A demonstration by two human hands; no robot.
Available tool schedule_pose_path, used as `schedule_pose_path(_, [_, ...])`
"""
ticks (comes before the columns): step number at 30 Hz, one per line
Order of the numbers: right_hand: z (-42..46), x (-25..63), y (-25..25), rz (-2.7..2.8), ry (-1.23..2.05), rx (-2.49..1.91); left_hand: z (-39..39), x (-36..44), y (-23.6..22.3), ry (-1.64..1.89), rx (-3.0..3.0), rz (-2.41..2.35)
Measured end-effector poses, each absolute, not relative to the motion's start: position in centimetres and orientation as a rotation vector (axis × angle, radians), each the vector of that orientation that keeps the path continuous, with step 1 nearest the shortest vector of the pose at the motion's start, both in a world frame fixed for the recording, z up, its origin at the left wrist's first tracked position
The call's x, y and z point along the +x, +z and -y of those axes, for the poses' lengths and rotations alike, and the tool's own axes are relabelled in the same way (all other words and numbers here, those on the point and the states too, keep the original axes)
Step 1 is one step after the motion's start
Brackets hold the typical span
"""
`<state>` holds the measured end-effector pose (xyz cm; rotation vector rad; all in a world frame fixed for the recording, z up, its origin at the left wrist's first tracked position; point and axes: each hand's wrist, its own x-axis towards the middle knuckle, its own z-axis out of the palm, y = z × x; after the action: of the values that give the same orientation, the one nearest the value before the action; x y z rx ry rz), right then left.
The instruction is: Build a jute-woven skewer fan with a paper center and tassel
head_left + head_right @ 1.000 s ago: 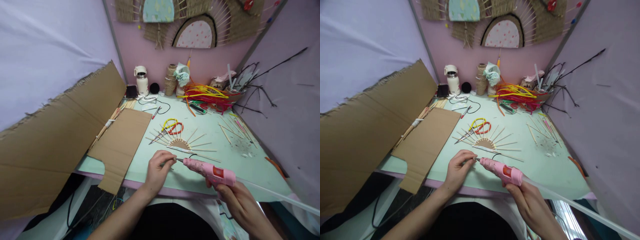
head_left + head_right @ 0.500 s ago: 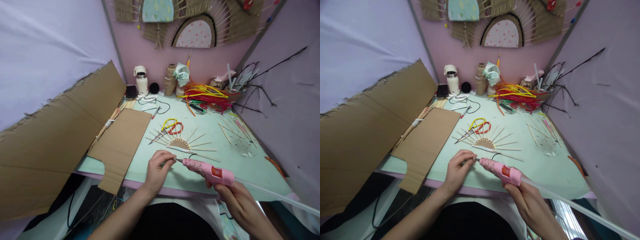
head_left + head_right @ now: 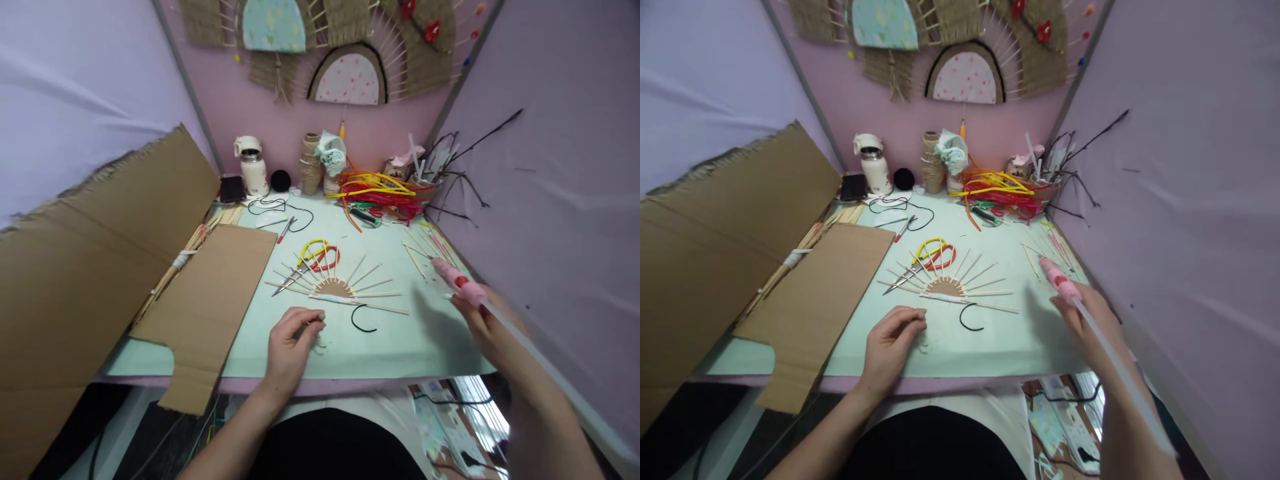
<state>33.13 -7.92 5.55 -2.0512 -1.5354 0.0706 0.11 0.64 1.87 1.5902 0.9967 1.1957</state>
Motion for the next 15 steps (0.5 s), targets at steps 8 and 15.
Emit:
schedule_pose_path(8, [6.0,40.2,1.5,1.653,-0.358,-2.379,-0.4,0.2,2.0,1.164,1.489,-1.043])
schedule_pose_path(15, [6.3,29.1,6.4,1.978,-0.044,-1.691,-0.4,0.2,2.1,1.171,1.529,-1.029])
